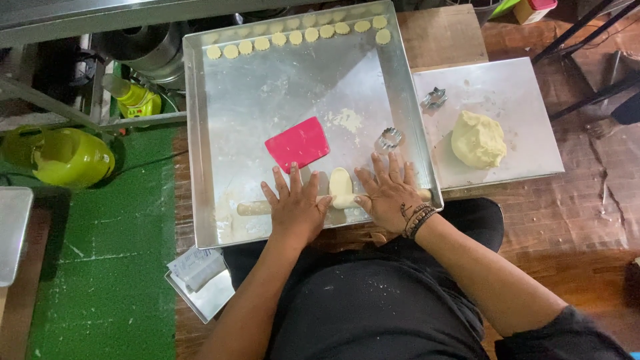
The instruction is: The person prepares small dough portions by cutting circles with a mold, rolling dough with a pin, and hand-shaping individual pieces on a baking tray.
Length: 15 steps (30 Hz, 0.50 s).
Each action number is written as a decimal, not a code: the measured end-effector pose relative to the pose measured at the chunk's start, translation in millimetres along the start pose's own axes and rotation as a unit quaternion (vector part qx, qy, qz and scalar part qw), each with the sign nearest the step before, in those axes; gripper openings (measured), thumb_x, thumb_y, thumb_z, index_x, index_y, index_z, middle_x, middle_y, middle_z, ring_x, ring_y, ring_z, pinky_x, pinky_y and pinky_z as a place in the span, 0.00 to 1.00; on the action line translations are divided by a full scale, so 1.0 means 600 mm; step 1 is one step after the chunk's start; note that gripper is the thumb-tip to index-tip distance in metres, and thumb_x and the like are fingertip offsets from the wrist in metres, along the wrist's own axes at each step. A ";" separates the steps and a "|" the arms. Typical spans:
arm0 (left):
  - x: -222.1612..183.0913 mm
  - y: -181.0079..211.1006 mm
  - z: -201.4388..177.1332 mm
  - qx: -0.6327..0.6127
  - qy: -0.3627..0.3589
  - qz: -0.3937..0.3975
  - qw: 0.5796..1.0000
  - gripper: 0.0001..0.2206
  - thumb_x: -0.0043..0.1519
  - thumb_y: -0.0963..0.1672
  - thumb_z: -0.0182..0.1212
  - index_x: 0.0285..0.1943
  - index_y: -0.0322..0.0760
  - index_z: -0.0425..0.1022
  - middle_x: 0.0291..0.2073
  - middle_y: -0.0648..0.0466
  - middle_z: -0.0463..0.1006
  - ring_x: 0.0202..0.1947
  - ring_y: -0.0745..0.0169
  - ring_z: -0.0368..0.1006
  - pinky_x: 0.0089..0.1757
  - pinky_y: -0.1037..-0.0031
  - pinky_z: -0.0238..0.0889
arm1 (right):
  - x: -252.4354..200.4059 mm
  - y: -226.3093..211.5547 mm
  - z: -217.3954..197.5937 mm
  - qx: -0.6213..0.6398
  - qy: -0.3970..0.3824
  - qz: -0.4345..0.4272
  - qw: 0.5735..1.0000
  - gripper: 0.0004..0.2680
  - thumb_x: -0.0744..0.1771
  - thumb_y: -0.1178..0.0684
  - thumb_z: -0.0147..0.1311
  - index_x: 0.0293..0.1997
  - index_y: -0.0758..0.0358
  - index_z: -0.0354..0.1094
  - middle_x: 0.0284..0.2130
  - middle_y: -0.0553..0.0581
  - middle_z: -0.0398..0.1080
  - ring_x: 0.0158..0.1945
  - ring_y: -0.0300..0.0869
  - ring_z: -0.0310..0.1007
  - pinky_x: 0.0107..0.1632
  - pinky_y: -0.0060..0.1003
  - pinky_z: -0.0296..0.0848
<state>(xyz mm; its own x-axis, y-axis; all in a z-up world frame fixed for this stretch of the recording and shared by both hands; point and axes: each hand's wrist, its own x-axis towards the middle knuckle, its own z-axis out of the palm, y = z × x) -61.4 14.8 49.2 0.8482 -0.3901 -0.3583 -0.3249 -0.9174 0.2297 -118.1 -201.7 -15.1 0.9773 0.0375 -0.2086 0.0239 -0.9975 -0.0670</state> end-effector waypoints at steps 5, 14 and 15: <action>-0.003 0.000 0.004 0.004 -0.024 -0.008 1.000 0.31 0.69 0.59 0.36 0.80 0.48 0.54 0.79 0.37 0.42 0.78 0.26 0.24 0.66 0.32 0.15 | -0.002 0.005 0.010 0.003 -0.010 -0.006 1.000 0.26 0.70 0.29 0.32 0.78 0.41 0.42 0.76 0.65 0.40 0.76 0.68 0.35 0.71 0.69 0.37; 0.007 -0.005 0.018 -0.010 0.002 -0.003 1.000 0.29 0.70 0.57 0.39 0.80 0.47 0.53 0.78 0.35 0.43 0.77 0.23 0.25 0.65 0.30 0.16 | 0.001 -0.004 -0.034 0.000 -0.034 -0.007 0.999 0.25 0.70 0.29 0.32 0.76 0.43 0.45 0.76 0.65 0.41 0.77 0.67 0.33 0.72 0.67 0.34; 0.011 -0.006 0.023 -0.016 0.023 -0.002 1.000 0.29 0.71 0.56 0.39 0.80 0.48 0.53 0.78 0.35 0.43 0.77 0.23 0.26 0.65 0.30 0.16 | 0.005 -0.002 -0.035 -0.003 -0.028 -0.009 1.000 0.25 0.70 0.29 0.30 0.76 0.43 0.45 0.76 0.66 0.41 0.77 0.67 0.32 0.72 0.67 0.33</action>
<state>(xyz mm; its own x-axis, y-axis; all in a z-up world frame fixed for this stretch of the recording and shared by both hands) -60.1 14.4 33.6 0.8683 -0.3816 -0.3170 -0.3086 -0.9158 0.2571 -111.0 -201.3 4.8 0.9631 0.0582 -0.2627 0.0424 -0.9970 -0.0654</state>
